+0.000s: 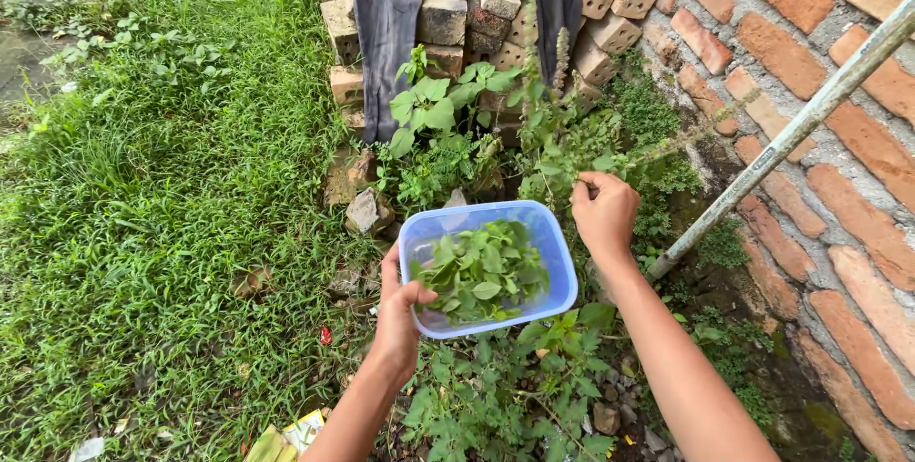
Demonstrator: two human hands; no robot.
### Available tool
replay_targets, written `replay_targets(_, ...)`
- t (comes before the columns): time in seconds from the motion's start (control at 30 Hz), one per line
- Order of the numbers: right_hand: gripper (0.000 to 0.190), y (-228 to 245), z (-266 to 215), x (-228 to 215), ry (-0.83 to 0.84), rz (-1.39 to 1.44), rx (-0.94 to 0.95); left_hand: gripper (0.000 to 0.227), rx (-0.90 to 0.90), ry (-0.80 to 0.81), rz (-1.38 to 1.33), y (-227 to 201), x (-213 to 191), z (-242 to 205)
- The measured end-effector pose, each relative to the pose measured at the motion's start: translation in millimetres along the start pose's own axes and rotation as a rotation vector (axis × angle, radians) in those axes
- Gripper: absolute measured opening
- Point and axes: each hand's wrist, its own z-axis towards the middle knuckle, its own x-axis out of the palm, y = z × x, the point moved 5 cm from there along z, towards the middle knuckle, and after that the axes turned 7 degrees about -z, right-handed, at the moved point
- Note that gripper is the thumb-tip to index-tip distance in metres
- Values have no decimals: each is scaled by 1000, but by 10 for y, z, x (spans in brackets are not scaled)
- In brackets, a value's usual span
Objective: Picking leaves from a plant and placing them into a plastic container.
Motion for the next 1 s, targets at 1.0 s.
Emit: replay_targets(1.0, 27, 271, 637, 648, 374, -616, -650, 92, 76, -65, -65, 342, -91, 407)
